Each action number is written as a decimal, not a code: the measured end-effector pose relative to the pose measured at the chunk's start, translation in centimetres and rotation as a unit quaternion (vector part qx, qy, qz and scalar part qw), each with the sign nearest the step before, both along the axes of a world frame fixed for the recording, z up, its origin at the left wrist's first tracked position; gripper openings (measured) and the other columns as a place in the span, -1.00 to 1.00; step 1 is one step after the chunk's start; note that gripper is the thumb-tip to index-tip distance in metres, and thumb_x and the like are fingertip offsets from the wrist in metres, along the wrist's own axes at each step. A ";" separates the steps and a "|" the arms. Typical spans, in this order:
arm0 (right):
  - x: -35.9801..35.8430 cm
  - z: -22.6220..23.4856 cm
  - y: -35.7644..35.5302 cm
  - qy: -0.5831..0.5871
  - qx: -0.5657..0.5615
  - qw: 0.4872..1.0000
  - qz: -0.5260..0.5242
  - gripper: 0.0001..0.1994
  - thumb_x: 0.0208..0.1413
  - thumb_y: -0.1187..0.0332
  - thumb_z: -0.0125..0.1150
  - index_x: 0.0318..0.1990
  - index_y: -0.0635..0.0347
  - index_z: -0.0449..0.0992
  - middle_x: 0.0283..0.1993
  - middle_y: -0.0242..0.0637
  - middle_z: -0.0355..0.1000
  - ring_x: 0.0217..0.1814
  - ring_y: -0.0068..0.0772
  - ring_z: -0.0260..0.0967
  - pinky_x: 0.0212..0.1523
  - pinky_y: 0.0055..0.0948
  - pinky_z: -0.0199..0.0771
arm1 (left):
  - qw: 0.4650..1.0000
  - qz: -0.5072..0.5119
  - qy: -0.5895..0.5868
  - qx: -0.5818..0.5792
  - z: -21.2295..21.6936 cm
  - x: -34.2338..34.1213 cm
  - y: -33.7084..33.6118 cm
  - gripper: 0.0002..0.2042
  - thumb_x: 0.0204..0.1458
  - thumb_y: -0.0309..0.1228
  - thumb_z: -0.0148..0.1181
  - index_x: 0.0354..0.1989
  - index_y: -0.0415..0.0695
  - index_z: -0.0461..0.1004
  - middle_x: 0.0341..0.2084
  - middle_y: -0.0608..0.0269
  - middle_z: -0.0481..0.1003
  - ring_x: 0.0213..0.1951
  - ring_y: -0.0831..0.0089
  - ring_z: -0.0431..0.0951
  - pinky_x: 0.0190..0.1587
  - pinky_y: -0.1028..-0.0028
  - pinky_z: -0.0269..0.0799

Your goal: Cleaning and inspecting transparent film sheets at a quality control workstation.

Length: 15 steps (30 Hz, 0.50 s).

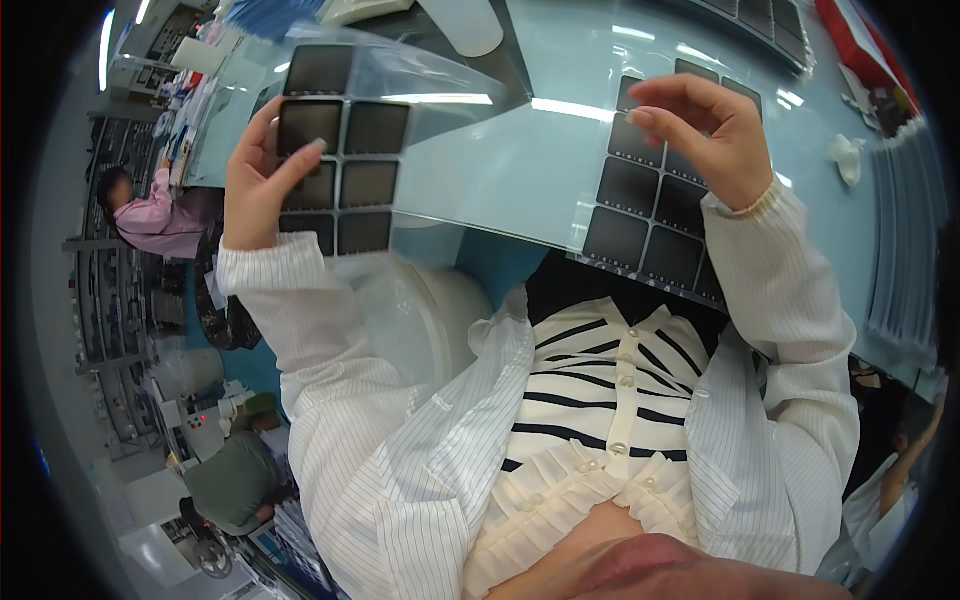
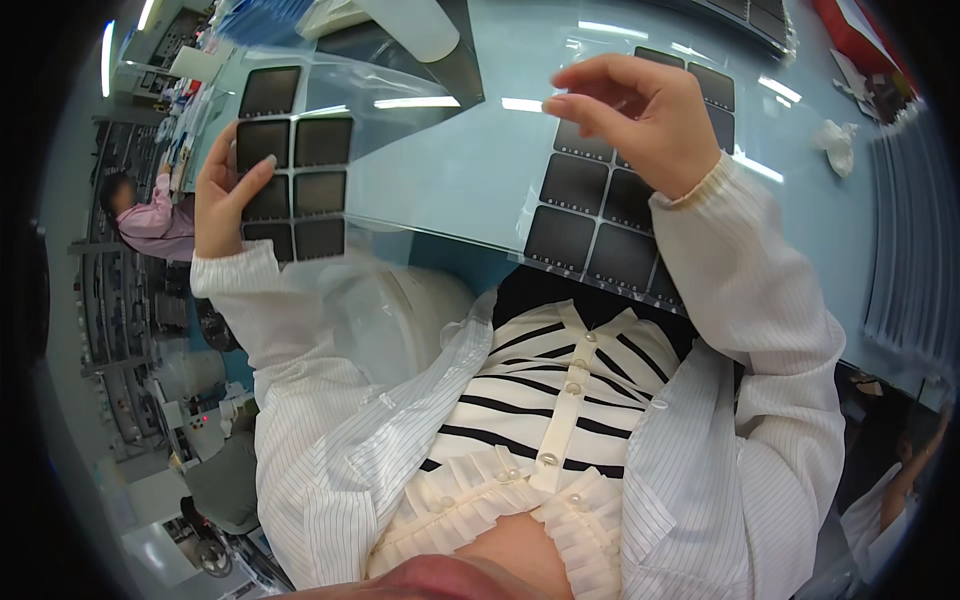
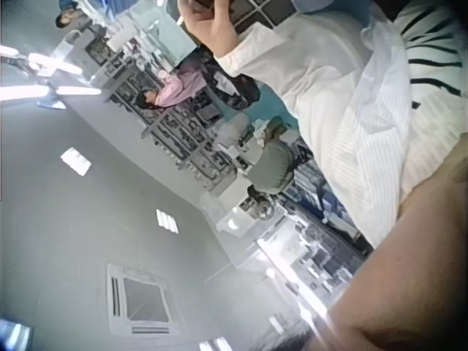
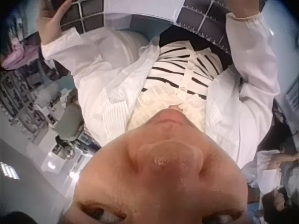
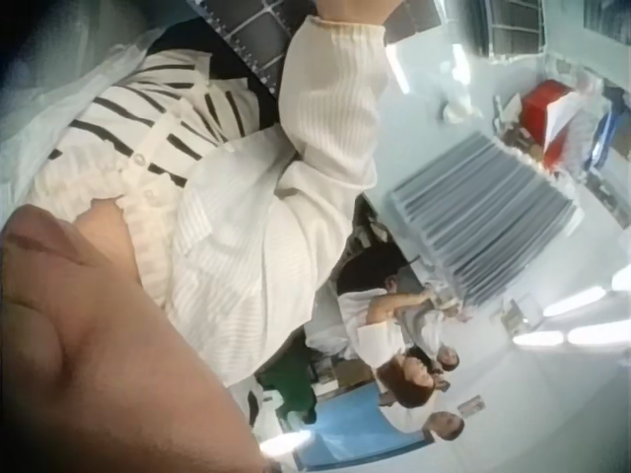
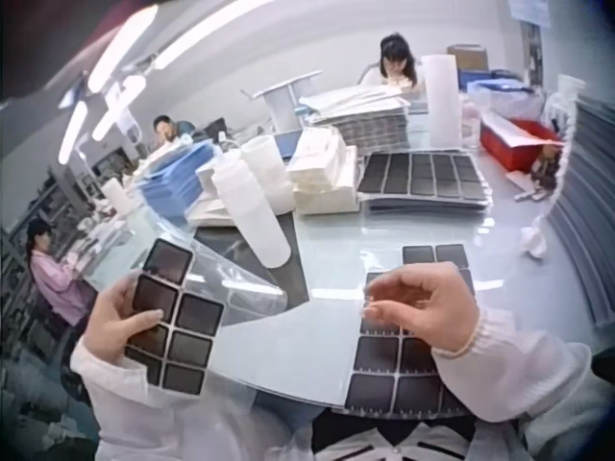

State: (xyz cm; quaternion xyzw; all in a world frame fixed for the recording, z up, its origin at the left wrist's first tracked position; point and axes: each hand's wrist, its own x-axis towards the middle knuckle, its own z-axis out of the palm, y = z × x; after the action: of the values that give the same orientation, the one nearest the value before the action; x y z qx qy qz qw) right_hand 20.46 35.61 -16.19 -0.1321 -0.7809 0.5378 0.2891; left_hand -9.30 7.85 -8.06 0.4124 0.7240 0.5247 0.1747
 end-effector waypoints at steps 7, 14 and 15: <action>-2.2 6.8 -7.1 0.121 0.164 0.979 0.030 -0.48 -0.20 0.32 0.53 -0.02 0.26 0.52 -0.10 -0.27 0.46 -0.29 -0.55 0.41 -0.35 -0.62 0.46 | 0.969 -0.240 0.032 -0.052 2.9 7.7 0.4 -0.41 -0.08 -0.70 0.25 0.20 -0.34 0.25 -0.14 0.18 0.52 -0.09 0.49 0.52 0.00 0.52 0.39; -1.8 5.3 -9.1 0.086 0.181 0.979 0.023 -0.35 -0.28 0.23 0.58 0.05 0.25 0.47 -0.07 -0.25 0.43 -0.15 -0.37 0.40 -0.22 -0.47 0.44 | 0.924 -0.359 0.117 -0.056 3.3 9.7 3.1 -0.50 -0.13 -0.73 0.23 0.07 -0.36 0.31 -0.34 0.12 0.55 -0.38 0.49 0.58 -0.27 0.56 0.46; -1.7 5.3 -8.9 0.083 0.180 0.980 0.017 -0.35 -0.28 0.23 0.58 0.05 0.25 0.47 -0.07 -0.25 0.43 -0.15 -0.37 0.40 -0.22 -0.47 0.44 | 0.922 -0.365 0.115 -0.056 3.8 9.7 3.3 -0.50 -0.13 -0.73 0.23 0.07 -0.36 0.31 -0.34 0.12 0.55 -0.38 0.49 0.58 -0.27 0.56 0.46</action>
State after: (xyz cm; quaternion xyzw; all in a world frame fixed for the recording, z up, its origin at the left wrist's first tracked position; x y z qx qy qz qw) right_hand 18.79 26.71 -10.85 -0.0198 -0.8404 0.4022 0.3627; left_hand 0.45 11.17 -4.30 0.6953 0.5664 0.3321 0.2922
